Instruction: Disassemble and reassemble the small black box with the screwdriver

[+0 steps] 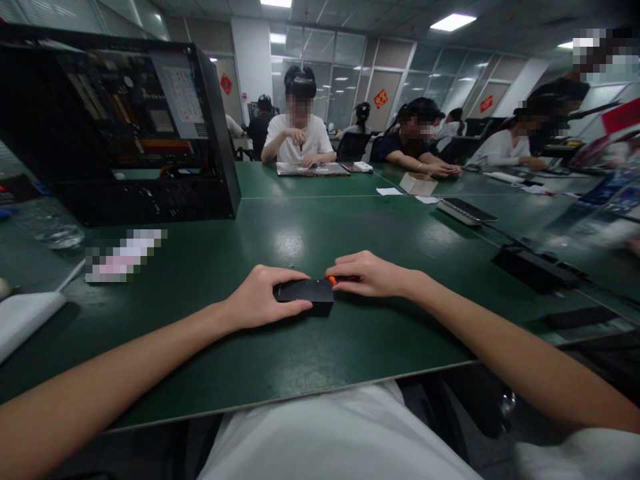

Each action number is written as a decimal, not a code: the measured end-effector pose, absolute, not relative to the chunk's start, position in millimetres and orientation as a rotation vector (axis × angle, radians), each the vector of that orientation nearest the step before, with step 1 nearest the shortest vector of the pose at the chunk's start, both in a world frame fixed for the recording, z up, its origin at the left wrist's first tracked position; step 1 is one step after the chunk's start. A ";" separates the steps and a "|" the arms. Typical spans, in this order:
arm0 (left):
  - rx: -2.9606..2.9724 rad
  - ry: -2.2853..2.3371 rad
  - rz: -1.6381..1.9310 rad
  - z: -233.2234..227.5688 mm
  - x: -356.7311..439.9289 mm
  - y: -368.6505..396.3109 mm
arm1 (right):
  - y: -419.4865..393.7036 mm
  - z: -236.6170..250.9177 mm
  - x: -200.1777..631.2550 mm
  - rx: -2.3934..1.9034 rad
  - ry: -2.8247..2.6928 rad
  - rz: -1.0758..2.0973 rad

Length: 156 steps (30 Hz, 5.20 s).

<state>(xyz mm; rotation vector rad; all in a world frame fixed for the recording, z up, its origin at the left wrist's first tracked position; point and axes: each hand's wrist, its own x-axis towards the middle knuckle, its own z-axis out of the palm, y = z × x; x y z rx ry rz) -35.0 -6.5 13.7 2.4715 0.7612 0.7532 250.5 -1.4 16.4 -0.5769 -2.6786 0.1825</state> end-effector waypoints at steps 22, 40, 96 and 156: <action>2.482 0.769 0.712 16.1 -34.9 -6.7 | 18.2 28.8 292.9 -0.961 -2.705 -0.176; 2.467 0.789 0.703 18.0 -35.9 -8.0 | 15.5 14.4 270.4 -0.843 -2.701 -0.077; 2.482 0.678 0.740 11.6 -35.0 -4.8 | 16.6 -4.9 233.5 -0.607 -2.626 -0.154; 2.389 1.197 0.869 7.5 -50.5 39.4 | 26.7 76.8 358.8 -1.788 -1.818 -0.401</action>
